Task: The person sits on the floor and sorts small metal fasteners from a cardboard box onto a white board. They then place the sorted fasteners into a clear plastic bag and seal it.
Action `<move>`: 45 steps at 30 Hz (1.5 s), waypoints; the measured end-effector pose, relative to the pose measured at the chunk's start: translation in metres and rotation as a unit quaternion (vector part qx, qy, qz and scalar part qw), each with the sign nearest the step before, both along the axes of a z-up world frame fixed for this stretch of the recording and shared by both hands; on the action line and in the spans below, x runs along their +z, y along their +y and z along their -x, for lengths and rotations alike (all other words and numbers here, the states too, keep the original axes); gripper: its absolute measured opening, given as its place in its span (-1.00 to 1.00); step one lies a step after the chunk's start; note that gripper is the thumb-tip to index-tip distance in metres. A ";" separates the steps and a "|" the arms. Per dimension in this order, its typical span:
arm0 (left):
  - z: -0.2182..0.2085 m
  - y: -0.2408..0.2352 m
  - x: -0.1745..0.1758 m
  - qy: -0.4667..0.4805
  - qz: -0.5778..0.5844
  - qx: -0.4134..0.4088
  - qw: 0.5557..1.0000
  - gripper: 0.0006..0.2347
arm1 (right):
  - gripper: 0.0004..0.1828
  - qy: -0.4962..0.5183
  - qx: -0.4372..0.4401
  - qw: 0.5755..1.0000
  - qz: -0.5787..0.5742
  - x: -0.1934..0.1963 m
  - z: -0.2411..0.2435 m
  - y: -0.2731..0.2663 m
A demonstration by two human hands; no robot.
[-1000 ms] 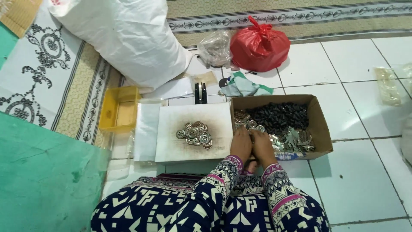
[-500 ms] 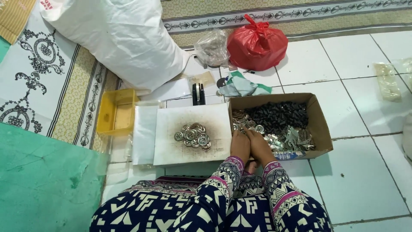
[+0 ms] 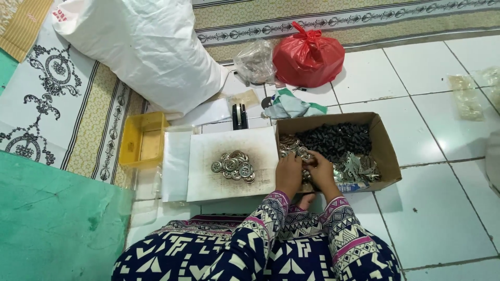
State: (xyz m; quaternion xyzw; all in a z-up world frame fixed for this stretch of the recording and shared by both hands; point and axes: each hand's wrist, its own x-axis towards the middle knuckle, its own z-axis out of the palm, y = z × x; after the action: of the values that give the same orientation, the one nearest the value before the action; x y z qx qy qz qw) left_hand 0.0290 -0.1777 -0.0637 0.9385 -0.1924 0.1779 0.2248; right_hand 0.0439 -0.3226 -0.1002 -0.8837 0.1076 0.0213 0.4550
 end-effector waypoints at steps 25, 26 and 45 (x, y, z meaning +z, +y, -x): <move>0.007 0.056 0.050 0.276 0.593 0.152 0.741 -0.81 | -0.25 -0.048 -0.052 0.887 -0.456 0.080 0.009 0.048; 0.010 0.066 0.054 0.285 0.597 0.146 0.735 -0.79 | -0.21 -0.053 -0.043 0.889 -0.452 0.078 0.009 0.055; 0.030 0.207 0.055 0.221 0.478 0.210 0.824 -0.73 | -0.02 -0.023 0.041 0.946 -0.322 0.110 0.016 0.179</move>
State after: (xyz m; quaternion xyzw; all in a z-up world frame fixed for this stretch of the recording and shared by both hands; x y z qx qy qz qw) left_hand -0.0012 0.0289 -0.0087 0.7454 0.1735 0.0785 0.6388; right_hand 0.0284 -0.1435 0.0094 -0.6944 0.0481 0.0534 0.7160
